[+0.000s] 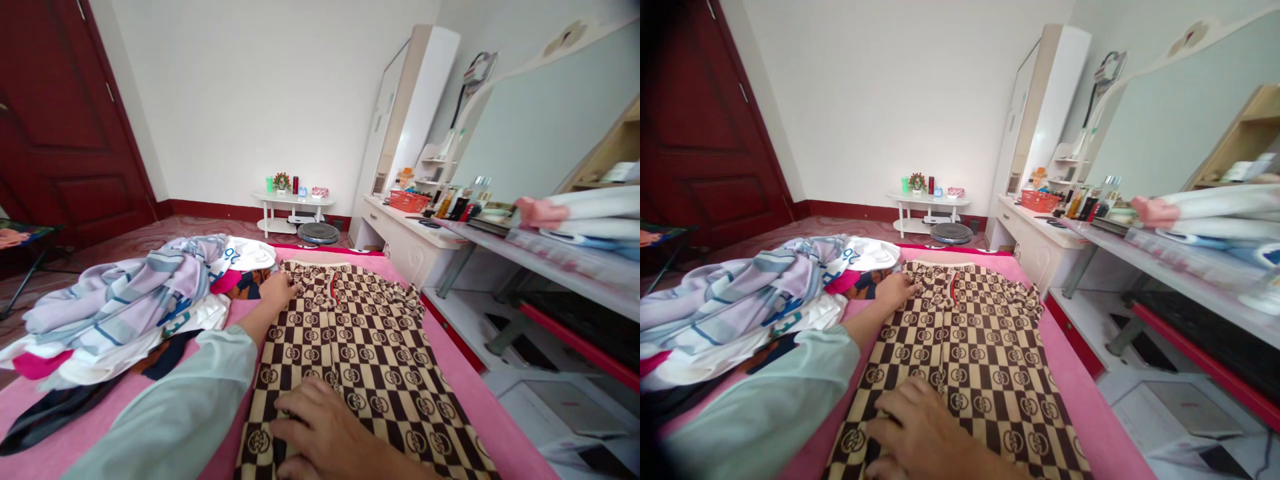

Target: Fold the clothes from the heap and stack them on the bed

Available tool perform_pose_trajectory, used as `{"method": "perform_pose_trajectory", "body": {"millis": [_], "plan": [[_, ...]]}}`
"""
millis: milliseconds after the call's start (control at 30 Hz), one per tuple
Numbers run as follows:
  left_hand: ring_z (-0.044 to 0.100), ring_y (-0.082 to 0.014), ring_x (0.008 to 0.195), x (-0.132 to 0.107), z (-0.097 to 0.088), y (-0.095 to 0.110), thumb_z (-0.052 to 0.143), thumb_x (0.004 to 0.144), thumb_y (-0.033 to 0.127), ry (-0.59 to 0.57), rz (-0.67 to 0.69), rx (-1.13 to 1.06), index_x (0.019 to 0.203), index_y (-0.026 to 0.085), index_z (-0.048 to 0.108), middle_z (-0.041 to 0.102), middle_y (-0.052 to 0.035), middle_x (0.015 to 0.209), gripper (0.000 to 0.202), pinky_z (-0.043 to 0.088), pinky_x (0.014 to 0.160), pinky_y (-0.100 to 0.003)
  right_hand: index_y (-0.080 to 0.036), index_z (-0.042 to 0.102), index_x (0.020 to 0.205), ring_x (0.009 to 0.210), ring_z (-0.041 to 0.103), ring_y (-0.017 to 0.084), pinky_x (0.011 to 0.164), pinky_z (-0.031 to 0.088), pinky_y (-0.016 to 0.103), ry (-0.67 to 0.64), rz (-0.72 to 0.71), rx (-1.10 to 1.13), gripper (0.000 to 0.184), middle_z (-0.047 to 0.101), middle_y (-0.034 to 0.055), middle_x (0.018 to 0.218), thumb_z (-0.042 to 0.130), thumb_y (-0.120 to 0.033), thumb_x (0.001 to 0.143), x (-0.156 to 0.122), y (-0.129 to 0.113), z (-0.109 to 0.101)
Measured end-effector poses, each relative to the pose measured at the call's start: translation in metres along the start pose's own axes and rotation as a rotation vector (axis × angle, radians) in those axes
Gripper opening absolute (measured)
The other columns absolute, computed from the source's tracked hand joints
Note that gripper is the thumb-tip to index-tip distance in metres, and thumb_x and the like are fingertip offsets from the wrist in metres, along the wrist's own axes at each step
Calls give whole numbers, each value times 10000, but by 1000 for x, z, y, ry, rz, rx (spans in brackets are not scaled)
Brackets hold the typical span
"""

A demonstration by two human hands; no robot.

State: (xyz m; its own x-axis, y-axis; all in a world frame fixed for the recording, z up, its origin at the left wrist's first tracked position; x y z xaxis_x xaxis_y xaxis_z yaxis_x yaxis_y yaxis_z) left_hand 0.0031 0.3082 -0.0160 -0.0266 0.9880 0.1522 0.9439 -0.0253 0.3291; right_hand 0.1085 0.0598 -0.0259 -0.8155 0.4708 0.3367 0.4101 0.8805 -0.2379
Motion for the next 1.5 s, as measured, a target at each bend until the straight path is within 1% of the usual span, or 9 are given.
{"method": "perform_pose_trajectory", "body": {"millis": [167, 400, 500, 700, 1033, 1133, 1267, 1367, 1500], "plan": [[659, -231, 854, 13, 10, -6, 572, 785, 298, -18, -27, 31, 830, 193, 719, 715, -97, 883, 186, 472, 723, -287, -224, 475, 1228, 1167, 447, 172, 1091, 235, 403, -16, -92, -63, 416, 537, 54, 1271, 448, -492, 911, 3, 1, 5], [650, -278, 896, 9, -9, -27, 456, 828, 254, 93, 47, 134, 875, 146, 697, 691, -144, 893, 268, 485, 767, -340, -280, 453, 1262, 1268, 383, 119, 1127, 185, 382, -53, -187, -140, 336, 495, -11, 1362, 318, -399, 979, 3, -10, 2], [602, -292, 1015, 8, -11, -18, 404, 868, 290, 95, 181, 149, 971, 131, 678, 660, -165, 1031, 332, 461, 862, -379, -287, 440, 1284, 1309, 341, 130, 1127, 198, 394, -60, -206, -175, 363, 467, -17, 1394, 293, -417, 979, 3, -11, 4], [434, -173, 1268, 18, 24, 10, 409, 893, 454, -122, 519, 147, 1256, 260, 548, 497, -13, 1382, 434, 313, 1054, -268, -311, 426, 1309, 1365, 268, 154, 1128, 204, 400, -59, -178, -230, 380, 393, -17, 1456, 303, -437, 972, 3, -8, 10], [334, -345, 1326, 48, 33, -3, 381, 901, 405, -121, 292, 248, 1288, 95, 473, 417, -201, 1409, 504, 301, 1034, -535, -312, 359, 1374, 1393, 216, 182, 1134, 177, 414, -130, -115, -168, 437, 303, 11, 1505, 337, -450, 960, 0, -5, 5], [304, -324, 1347, 25, 20, 9, 387, 909, 391, -79, 311, 241, 1286, 103, 479, 392, -184, 1428, 483, 269, 1076, -498, -304, 343, 1387, 1404, 181, 190, 1138, 158, 430, -152, -110, -132, 462, 276, 16, 1516, 339, -467, 955, -1, -5, 6], [275, -211, 1377, -45, 3, 17, 254, 962, 423, -49, 531, 82, 1423, 182, 314, 256, -86, 1520, 523, 255, 1121, -350, -290, 335, 1388, 1407, 167, 201, 1133, 145, 462, -172, -103, -91, 462, 247, 26, 1527, 343, -457, 957, -1, -6, 4], [187, -207, 1410, -106, 0, 2, 283, 953, 478, -163, 696, -37, 1475, 260, 178, 120, -53, 1563, 576, 239, 1128, -371, -252, 426, 1315, 1357, 286, 174, 1128, 180, 401, -137, -110, -9, 427, 394, 45, 1453, 395, -455, 941, 1, -11, -6], [90, -266, 1423, -153, -1, -33, 394, 878, 594, -315, 690, 54, 1474, 309, 177, 105, -60, 1559, 695, 115, 1135, -501, -203, 564, 1119, 1131, 511, 154, 1084, 271, 368, 79, 80, 101, 299, 600, 63, 1204, 458, -398, 918, 4, -3, -28]]}}
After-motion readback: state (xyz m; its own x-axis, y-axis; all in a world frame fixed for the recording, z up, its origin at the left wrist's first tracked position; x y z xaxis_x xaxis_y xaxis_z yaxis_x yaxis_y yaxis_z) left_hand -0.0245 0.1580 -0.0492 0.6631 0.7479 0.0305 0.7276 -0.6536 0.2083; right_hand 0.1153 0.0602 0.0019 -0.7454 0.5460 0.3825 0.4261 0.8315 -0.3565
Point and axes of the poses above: each hand's wrist, its own x-axis towards the middle knuckle, its own z-axis out of the palm, y = z × x, the point moved 7 cm from there along x, towards the middle knuckle
